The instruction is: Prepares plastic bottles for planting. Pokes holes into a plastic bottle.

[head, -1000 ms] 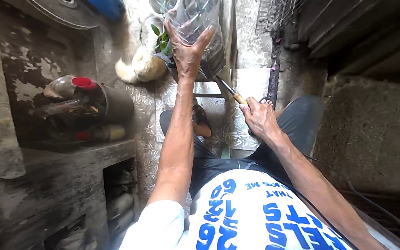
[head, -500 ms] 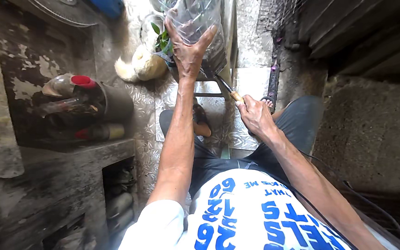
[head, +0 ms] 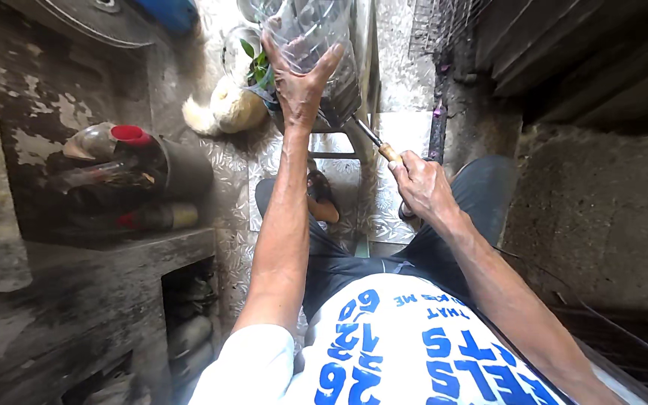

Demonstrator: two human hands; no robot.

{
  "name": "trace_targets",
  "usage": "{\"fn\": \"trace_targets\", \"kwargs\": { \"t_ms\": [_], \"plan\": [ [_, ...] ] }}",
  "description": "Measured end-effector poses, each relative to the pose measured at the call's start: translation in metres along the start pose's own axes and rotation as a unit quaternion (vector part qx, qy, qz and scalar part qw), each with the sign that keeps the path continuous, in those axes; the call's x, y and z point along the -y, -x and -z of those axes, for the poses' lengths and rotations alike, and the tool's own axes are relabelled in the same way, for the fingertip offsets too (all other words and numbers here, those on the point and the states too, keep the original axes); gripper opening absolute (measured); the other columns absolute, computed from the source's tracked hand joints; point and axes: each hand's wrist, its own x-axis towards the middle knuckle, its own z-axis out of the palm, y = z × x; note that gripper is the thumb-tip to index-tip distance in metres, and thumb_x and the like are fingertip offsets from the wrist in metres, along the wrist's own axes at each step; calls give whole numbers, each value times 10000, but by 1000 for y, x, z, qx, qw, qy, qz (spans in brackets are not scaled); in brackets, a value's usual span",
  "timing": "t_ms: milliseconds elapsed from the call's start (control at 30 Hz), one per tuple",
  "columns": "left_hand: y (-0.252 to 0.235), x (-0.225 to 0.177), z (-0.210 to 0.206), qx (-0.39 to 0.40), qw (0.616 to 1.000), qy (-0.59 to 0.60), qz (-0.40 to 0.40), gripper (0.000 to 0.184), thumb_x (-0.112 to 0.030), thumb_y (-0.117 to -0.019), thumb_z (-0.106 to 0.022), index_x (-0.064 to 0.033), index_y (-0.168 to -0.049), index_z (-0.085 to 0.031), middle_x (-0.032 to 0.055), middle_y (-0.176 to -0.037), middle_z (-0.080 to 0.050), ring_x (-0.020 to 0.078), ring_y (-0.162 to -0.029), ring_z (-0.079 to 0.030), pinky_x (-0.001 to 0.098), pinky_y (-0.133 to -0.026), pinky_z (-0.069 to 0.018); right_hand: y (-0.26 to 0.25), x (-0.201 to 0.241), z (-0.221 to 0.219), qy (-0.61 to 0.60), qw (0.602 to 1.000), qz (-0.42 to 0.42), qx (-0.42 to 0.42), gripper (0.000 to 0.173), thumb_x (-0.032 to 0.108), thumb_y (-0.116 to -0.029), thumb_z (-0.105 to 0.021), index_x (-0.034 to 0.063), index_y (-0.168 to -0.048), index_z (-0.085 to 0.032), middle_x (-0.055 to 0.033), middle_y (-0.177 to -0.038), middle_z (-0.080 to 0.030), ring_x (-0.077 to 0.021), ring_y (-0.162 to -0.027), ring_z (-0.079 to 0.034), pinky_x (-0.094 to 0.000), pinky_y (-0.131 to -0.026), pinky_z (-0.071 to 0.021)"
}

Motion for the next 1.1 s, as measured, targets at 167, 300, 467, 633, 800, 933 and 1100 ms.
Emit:
{"fn": "trace_targets", "kwargs": {
  "t_ms": [167,300,467,633,800,933,1100],
  "plan": [
    [0,0,0,2,1000,6,-1,1086,-350,-681,-924,24,-1512,-333,208,-1495,-452,213,-1320,-530,316,-1089,-488,-16,2,-2,28,999,-22,22,419,409,-1101,-389,66,-1068,-627,-145,-738,-613,-353,-665,-641,-559,-592,-481],
    [2,-1,0,4,1000,-9,4,1114,-367,-668,-921,21,-1521,-319,198,-1490,-466,202,-1326,-526,316,-1106,-469,-25,3,-3,40,998,-32,38,411,397,-1099,-391,62,-1072,-628,-146,-770,-635,-357,-722,-664,-567,-643,-495],
    [2,1,1,12,1000,1,9,1134,-365,-672,-928,30,-1521,-287,196,-1427,-523,201,-1269,-573,324,-1076,-503,-24,6,-5,31,999,-16,28,399,377,-1099,-398,49,-1068,-623,-151,-751,-619,-354,-694,-653,-556,-619,-493],
    [2,1,2,11,1000,-28,5,1123,-394,-679,-915,27,-1522,-304,206,-1477,-483,210,-1294,-557,333,-1081,-494,-31,6,-6,27,999,-16,29,404,376,-1090,-408,42,-1042,-631,-160,-756,-631,-365,-712,-662,-568,-642,-500],
    [4,1,0,9,1000,-17,3,1131,-375,-676,-922,22,-1526,-291,199,-1478,-484,202,-1294,-558,317,-1078,-499,-34,5,-6,17,999,-16,30,385,359,-1094,-421,40,-1026,-626,-154,-756,-627,-351,-715,-661,-554,-652,-504],
    [4,2,-1,9,1000,1,3,1133,-344,-681,-927,37,-1523,-270,209,-1423,-533,210,-1243,-602,332,-1047,-533,-38,7,-7,15,999,-27,40,397,368,-1098,-414,37,-1044,-626,-168,-786,-636,-370,-749,-669,-572,-678,-507],
    [2,1,-1,13,1000,19,1,1118,-320,-702,-915,53,-1517,-248,234,-1419,-515,228,-1242,-600,334,-1042,-539,-31,3,3,15,999,-13,28,419,391,-1093,-409,47,-1034,-642,-150,-758,-628,-349,-719,-657,-563,-653,-498]
  ]
}}
